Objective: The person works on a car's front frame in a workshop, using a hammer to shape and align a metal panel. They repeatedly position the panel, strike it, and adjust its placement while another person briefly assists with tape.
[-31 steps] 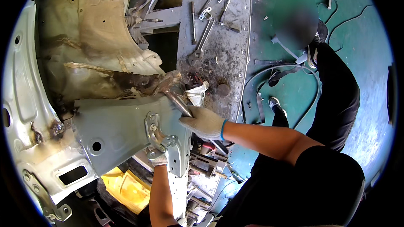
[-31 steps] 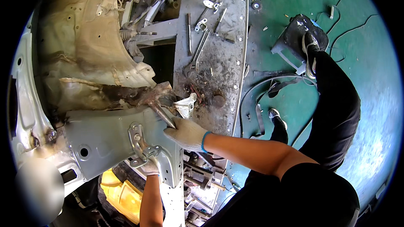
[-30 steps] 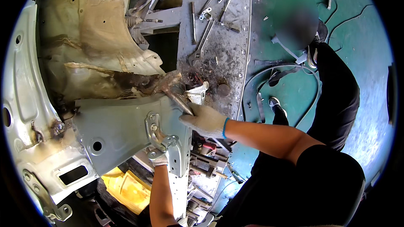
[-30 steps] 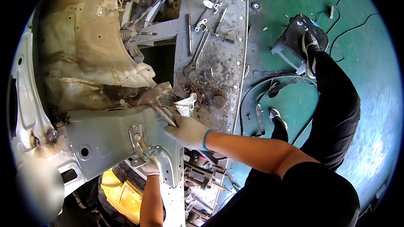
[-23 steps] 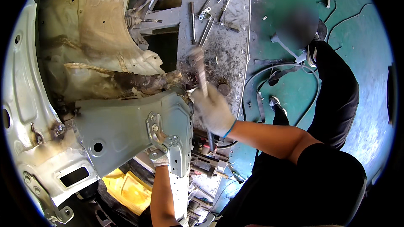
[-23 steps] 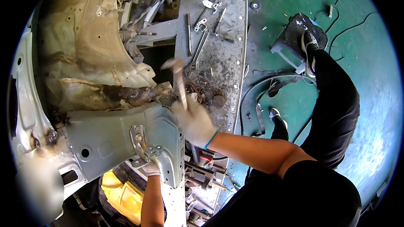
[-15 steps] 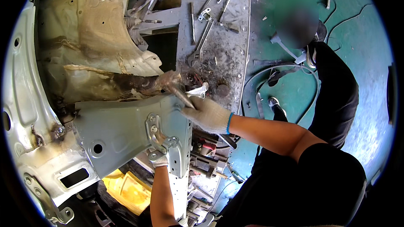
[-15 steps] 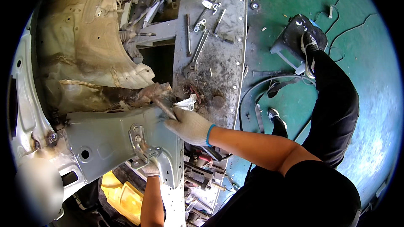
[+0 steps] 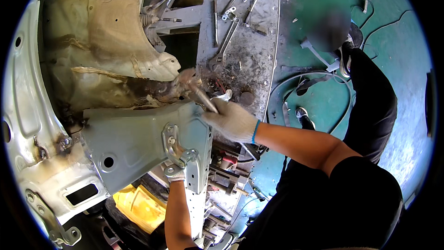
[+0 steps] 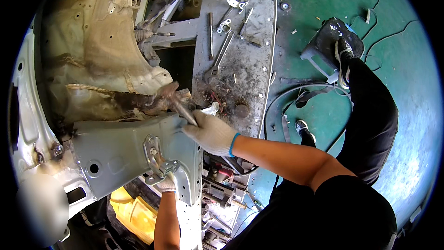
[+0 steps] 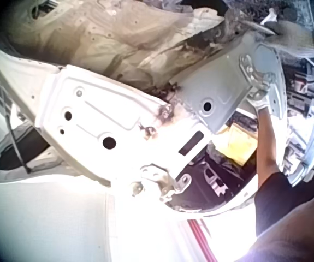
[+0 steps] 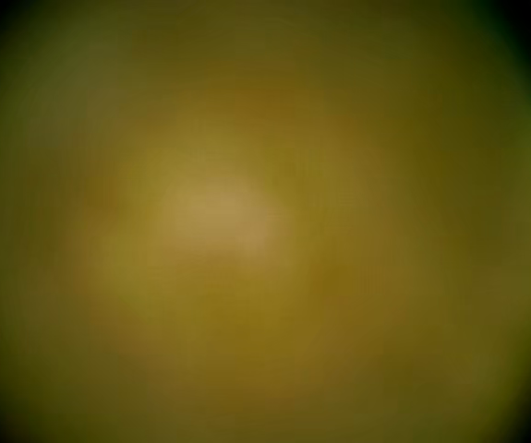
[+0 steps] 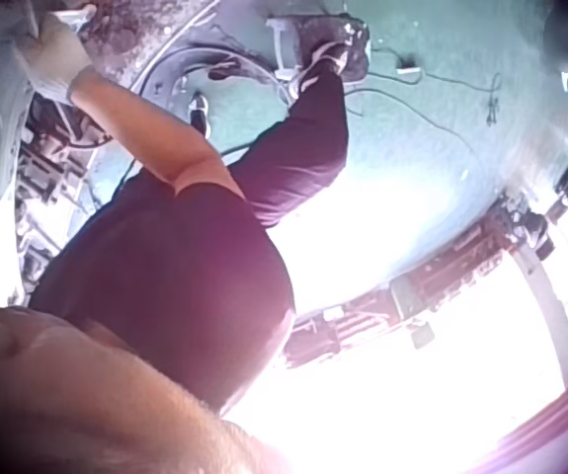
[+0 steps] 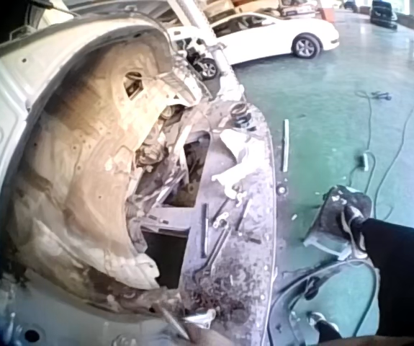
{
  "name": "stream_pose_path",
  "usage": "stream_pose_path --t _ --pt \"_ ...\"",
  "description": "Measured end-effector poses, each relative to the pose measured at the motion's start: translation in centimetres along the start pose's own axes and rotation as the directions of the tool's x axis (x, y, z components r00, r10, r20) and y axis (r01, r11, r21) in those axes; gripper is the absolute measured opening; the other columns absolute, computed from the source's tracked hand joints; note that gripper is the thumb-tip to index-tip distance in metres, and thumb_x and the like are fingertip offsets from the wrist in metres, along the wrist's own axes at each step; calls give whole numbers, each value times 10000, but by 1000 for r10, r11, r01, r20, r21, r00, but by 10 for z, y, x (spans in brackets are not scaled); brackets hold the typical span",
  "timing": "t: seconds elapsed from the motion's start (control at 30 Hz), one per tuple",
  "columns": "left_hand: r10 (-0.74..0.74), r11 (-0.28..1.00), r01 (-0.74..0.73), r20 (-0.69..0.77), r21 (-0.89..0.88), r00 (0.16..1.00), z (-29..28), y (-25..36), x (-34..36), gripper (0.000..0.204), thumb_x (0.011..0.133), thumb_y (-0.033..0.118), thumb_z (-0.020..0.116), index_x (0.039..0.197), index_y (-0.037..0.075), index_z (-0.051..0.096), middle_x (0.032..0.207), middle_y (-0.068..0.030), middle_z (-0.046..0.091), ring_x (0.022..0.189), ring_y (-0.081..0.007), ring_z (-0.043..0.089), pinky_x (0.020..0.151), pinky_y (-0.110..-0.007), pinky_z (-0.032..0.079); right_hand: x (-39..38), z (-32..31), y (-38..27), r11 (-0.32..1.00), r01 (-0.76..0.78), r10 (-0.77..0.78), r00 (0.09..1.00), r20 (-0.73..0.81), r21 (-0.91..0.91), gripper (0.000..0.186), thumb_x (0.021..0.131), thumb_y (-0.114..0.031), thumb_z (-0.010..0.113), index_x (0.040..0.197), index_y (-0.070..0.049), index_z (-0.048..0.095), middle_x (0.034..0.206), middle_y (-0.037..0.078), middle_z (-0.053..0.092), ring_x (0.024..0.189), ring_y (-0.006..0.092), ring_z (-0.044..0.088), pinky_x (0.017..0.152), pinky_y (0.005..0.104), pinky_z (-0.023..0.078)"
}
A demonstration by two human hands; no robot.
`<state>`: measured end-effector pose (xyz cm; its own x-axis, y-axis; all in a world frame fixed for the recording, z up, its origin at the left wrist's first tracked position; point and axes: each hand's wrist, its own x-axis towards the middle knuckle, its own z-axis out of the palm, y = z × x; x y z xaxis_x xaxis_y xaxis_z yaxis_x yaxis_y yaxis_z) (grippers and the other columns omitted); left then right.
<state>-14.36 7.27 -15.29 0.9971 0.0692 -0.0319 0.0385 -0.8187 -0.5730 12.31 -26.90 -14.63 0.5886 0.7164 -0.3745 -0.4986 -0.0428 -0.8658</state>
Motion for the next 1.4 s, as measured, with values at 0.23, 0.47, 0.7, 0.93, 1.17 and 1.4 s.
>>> stream_pose_path --t 0.23,0.47,0.7,0.93,1.17,1.4 --pt "-8 1000 8 1 -29 1000 -2 2 3 616 1035 418 553 1551 89 485 1532 -180 522 1395 -357 529 1122 -545 449 0 -1 -5 988 -101 96 994 -45 -119 402 1069 -399 557 1262 -48 583 857 194 711 744 333 715 700 478 573" --pt "-14 998 13 -6 -54 1000 -6 3 9 627 1040 429 535 1564 92 464 1553 -174 499 1416 -352 502 1143 -540 421 5 -21 -5 983 8 3 998 64 -182 389 1035 -360 604 1172 5 608 868 194 704 805 339 709 744 453 552" --pt "-25 997 24 -10 -69 1000 -4 5 12 639 1045 440 518 1577 94 444 1573 -168 475 1436 -347 476 1163 -535 394 6 -6 -12 991 -76 81 996 40 -114 393 1045 -357 574 1186 9 594 916 243 695 878 388 702 817 485 544" --pt "-19 997 18 -12 -72 1000 -5 4 11 650 1050 451 501 1590 96 424 1594 -162 452 1457 -342 449 1184 -531 366 10 -20 -6 993 -55 58 998 26 -108 407 1026 -355 593 1200 12 577 876 261 691 857 436 710 810 515 542" --pt "-32 996 31 -17 -86 999 -3 3 4 662 1055 462 484 1603 98 404 1614 -156 428 1477 -338 423 1205 -526 339 17 -5 -7 927 43 11 990 142 -373 407 1035 -354 620 1273 -25 595 882 221 711 803 375 714 756 472 557" --pt "-52 994 49 -26 -95 998 -5 4 6 674 1060 473 466 1616 101 384 1634 -150 405 1498 -333 396 1226 -521 311 24 -25 2 962 87 -31 977 -211 258 284 1013 -284 647 1122 -25 605 755 137 590 696 238 660 597 447 535"
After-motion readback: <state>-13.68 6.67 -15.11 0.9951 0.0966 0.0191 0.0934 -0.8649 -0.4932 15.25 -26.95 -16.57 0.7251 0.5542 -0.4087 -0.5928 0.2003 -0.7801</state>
